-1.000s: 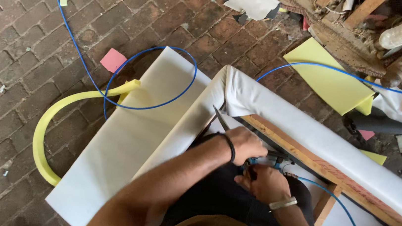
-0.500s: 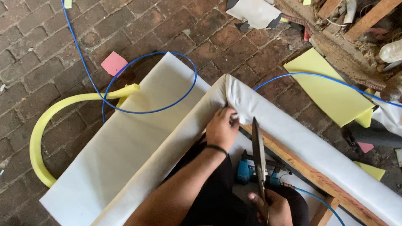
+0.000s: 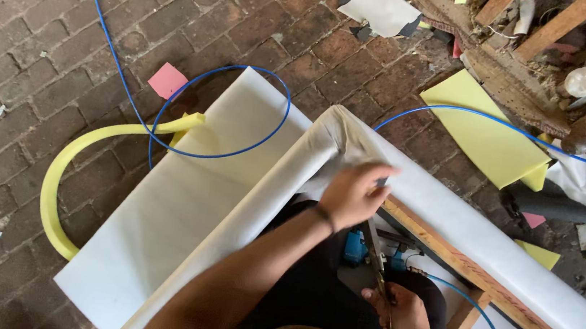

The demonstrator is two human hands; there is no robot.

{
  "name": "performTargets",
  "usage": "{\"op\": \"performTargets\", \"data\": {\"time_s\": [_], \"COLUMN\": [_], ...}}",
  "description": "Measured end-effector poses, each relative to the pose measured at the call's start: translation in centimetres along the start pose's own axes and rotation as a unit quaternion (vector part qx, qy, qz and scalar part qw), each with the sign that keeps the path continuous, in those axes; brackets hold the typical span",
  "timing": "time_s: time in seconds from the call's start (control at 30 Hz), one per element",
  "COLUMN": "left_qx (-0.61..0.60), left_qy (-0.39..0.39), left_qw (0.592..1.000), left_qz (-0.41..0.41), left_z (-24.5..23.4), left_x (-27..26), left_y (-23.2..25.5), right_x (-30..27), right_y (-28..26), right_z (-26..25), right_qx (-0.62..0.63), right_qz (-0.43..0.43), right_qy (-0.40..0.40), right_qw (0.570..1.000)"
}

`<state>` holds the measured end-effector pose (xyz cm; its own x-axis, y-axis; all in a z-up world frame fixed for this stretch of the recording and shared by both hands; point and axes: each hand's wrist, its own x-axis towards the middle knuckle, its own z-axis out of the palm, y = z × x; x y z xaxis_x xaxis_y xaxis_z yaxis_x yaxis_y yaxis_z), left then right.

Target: The person wraps a white fabric cover over a foam-padded frame, folds and smooths the corners, and secures the fabric using a pneumatic staple gun. They trim excess fabric with scissors and continue stapling along the edges to complete the upholstery.

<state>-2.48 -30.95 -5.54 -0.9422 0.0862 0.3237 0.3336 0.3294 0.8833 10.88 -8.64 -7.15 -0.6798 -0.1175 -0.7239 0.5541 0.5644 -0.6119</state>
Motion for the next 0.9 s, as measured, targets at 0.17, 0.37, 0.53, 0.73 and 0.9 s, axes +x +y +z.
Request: {"op": "performTargets", "data": {"time_s": [0.17, 0.37, 0.53, 0.73, 0.9], "left_qx": [-0.048, -0.423, -0.641, -0.630, -0.616], "left_qy": [0.144, 0.209, 0.269, 0.248, 0.230], "left_qw": [0.950, 0.700, 0.613, 0.619, 0.638], "left_qz": [-0.273, -0.536, -0.375, -0.399, -0.400], "left_z": [-1.4, -0.6, 2.3, 4.0, 3.6], "left_x": [-7.6, -5.3, -2.8, -4.4, -4.8], "left_y": [-0.4, -2.7, -5.1, -6.9, -6.4], "right_x": [1.3, 1.6, 2.6, 4.5, 5.1], "right_y": [-0.6, -0.7, -1.6, -4.3, -6.7], "right_z": [-1.5, -3.3, -4.4, -5.6, -5.9], "right_qx": [-0.045, -0.045, -0.152, -0.195, -0.227], "right_qz": [-0.024, -0.044, -0.027, -0.063, -0.099], "right_qy": [0.000, -0.022, -0.026, -0.040, -0.027], "right_qw": [0.999, 0.998, 0.988, 0.978, 0.968]}}
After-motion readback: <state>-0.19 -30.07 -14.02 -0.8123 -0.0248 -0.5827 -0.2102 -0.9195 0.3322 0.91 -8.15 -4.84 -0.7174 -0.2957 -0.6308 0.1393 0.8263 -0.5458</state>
